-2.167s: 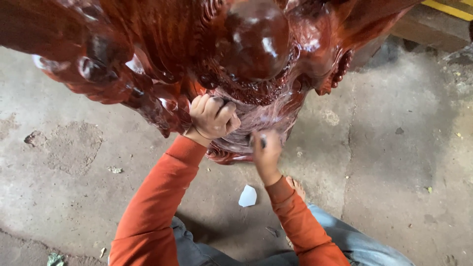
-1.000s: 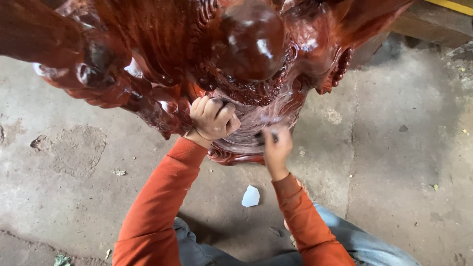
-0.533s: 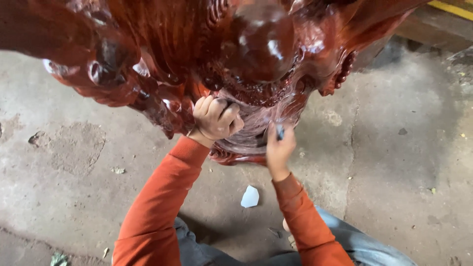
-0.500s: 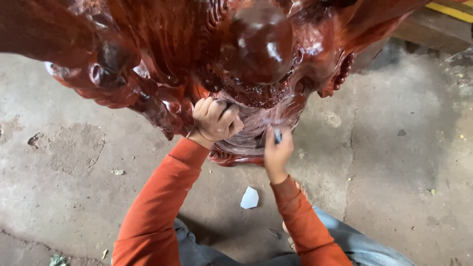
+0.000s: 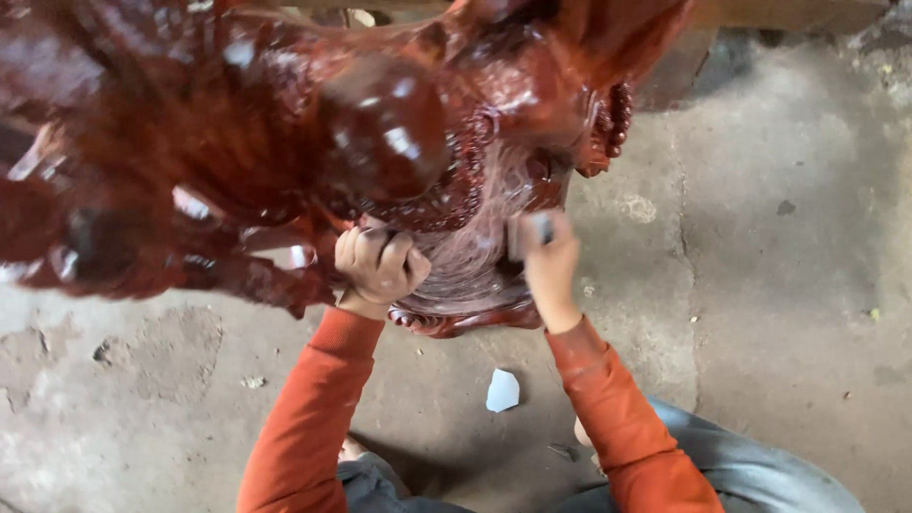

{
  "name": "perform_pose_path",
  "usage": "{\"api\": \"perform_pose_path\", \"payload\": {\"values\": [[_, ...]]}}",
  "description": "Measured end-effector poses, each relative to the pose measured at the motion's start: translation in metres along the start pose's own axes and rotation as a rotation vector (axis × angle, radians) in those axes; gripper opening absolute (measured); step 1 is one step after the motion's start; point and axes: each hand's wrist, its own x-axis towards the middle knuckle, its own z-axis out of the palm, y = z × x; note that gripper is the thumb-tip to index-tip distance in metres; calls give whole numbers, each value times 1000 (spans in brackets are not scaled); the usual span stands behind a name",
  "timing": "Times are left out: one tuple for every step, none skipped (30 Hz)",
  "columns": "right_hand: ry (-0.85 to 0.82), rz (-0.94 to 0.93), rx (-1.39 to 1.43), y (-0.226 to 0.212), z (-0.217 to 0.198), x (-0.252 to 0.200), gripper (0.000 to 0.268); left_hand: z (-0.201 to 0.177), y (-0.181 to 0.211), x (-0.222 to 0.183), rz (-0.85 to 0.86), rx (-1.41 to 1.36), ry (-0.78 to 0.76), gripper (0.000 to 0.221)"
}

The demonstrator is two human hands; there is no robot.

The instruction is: The person is manually sanding the surfaces and crevices of a large, polished wooden sculpture using a small piece of sandpaper.

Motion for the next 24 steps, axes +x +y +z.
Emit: {"api": "perform_pose_path", "payload": {"values": [[-55,59,-8,-3,1,-8,19,0,-1,-6,-9,4,-17,20],[-43,66,-2,12,4,-10,19,5,-2,-17,1,-7,-21,20],[-96,92,-42,27,7,-12,19,9,-4,-28,-8,18,-12,20],[-153,115,-80,41,11,-14,20,11,-7,-39,-17,48,-2,21],[-144,119,-71,33,14,-6,20,10,-5,-32,-6,43,-4,21],[-146,47,-31,26,17,2,23,8,-3,-26,-24,18,-4,19],[-147,-26,9,18,19,10,25,5,-1,-21,-42,-7,-4,17],[-141,-18,15,-6,16,9,25,4,-1,-22,-34,-12,-10,17],[-146,-36,13,-30,12,8,26,3,-1,-22,-31,2,-14,16],[-150,-62,11,-56,9,10,27,4,-3,-21,-26,18,-10,15],[-143,-62,17,-32,11,1,27,5,-4,-21,-18,14,-9,15],[-146,-64,-66,-8,14,-9,28,5,-4,-22,-20,10,-9,15],[-149,-66,-148,17,16,-18,30,5,-4,-23,-21,7,-10,16],[-146,-63,-143,21,17,-15,30,4,-5,-22,-16,5,-13,16],[-171,-66,-138,25,17,-12,28,3,-5,-20,-18,7,-17,15],[-195,-65,-138,30,15,-10,27,2,-3,-19,-23,3,-23,14],[-191,-58,-137,27,18,0,27,2,-3,-16,-20,-3,-29,14],[-177,-64,-115,24,19,8,26,0,-2,-12,-21,13,-36,14],[-164,-71,-93,20,20,17,25,-2,-1,-8,-21,28,-44,15],[-161,-71,-91,17,20,9,25,-2,-1,-9,-18,26,-43,15],[-166,-89,-109,14,21,1,27,-3,-1,-10,-19,16,-53,15],[-174,-113,-126,10,22,-6,30,-3,-2,-11,-22,11,-59,15],[-174,-120,-124,16,24,-16,30,-2,-3,-11,-20,14,-54,15],[-166,-138,-209,23,25,-27,34,-2,-4,-12,-15,17,-48,14]]}}
